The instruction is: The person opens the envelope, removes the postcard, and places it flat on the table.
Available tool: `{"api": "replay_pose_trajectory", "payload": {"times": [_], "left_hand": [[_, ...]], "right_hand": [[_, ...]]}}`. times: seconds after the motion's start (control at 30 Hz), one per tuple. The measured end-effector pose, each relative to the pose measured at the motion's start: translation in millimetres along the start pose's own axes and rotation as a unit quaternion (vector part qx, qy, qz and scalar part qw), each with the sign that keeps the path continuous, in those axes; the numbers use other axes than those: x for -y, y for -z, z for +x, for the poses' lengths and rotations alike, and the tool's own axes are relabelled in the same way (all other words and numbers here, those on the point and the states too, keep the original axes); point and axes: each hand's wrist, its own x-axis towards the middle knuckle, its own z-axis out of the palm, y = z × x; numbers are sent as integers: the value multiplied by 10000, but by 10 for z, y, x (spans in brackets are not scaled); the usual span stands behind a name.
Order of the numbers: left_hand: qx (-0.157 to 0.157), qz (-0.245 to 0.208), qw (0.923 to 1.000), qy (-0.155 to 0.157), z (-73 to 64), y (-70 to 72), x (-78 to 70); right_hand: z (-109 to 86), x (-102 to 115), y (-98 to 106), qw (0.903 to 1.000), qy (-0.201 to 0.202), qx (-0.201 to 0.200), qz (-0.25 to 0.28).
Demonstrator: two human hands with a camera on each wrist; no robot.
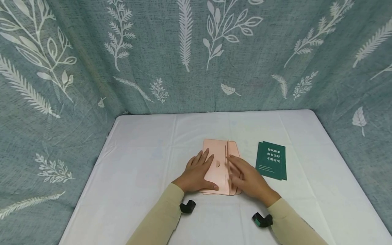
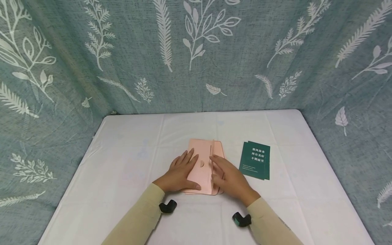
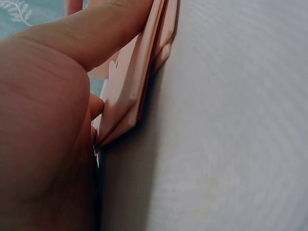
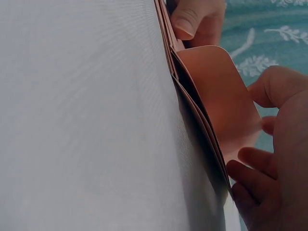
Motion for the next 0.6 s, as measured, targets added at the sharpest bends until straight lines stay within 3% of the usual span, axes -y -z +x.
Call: {"api": "replay_pose_trajectory", "payload": {"times": [0.37,0.6], "left_hand": [[-41,-6,10000,15,3,-13,12],[-45,-3,10000,-1,2,-12,18]], "right_hand": [[-7,-87,-11,9979,244,-569,-165],[-16,-120,-3,9962,79,-750,-441]]}}
